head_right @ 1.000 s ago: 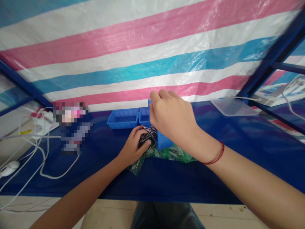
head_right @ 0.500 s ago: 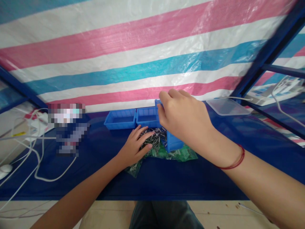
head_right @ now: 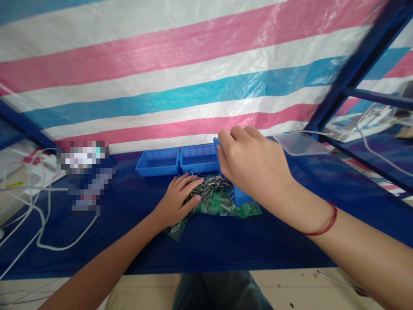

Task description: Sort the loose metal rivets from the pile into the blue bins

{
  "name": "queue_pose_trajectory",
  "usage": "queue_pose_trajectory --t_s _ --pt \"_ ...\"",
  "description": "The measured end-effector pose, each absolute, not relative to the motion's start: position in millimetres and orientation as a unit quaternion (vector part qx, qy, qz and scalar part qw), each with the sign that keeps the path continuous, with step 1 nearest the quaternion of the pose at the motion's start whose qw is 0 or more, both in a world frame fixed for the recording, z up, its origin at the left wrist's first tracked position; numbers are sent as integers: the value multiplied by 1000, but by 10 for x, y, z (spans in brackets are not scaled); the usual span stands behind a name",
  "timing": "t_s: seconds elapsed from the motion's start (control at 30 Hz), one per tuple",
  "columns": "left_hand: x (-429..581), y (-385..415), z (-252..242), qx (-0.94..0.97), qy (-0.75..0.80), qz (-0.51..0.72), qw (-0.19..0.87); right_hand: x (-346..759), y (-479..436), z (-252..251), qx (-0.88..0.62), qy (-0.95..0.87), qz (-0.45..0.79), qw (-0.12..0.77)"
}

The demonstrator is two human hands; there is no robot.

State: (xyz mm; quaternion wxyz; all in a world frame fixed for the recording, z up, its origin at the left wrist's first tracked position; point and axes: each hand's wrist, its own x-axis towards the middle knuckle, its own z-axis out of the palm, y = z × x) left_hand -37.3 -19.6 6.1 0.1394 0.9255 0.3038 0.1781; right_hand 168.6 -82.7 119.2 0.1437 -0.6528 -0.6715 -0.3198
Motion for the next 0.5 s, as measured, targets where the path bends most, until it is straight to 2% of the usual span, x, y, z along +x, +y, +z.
queue_pose_trajectory --t_s 0.27,0.5 --pt "-353 -192 67 925 310 170 139 1725 -897 1165 -623 -676 -373 127" --pt "-347 -187 64 925 309 171 139 1771 -888 1164 -627 -676 -369 121"
